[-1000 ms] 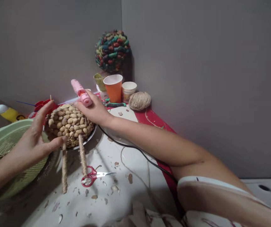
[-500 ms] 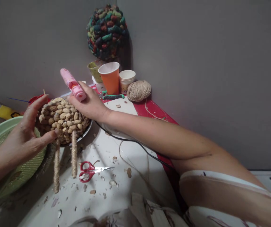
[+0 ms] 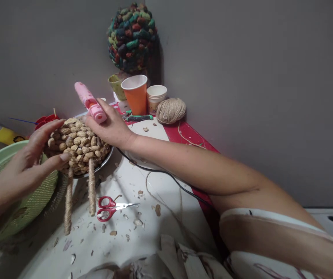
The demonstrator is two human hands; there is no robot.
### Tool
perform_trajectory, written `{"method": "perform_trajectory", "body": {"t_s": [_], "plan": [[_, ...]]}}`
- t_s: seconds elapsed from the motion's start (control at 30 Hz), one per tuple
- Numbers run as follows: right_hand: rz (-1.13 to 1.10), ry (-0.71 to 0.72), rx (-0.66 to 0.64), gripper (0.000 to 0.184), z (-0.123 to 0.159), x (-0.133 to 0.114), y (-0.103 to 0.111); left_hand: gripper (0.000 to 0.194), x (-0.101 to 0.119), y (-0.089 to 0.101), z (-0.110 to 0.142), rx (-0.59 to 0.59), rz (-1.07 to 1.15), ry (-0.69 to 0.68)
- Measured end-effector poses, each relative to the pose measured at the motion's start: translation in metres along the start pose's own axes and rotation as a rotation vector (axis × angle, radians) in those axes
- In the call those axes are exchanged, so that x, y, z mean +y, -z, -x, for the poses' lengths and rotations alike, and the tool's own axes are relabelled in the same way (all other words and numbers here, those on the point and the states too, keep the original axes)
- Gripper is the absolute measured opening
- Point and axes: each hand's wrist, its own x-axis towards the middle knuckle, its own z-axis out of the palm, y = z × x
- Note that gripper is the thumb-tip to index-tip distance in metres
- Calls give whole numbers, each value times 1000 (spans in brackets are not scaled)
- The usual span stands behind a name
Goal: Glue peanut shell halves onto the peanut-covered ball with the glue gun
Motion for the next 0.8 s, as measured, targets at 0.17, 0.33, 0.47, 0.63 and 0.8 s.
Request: {"method": "perform_trajectory", "body": {"t_s": [0.17, 0.33, 0.47, 0.63, 0.8], "plan": [[-5, 4, 9, 14, 0, -2, 1, 71, 1, 1, -1, 19, 30, 27], [-3, -10, 7, 15, 1, -3, 1, 70, 7, -1, -4, 43, -46, -10], [6, -36, 12, 16, 1, -5, 1, 68, 7, 2, -2, 34, -49, 6], [-41, -69, -4, 18, 2, -7, 0, 64, 5, 4, 1, 27, -24, 19], [4, -82, 2, 17, 3, -7, 1, 65, 6, -1, -1, 60, -76, -23]]}}
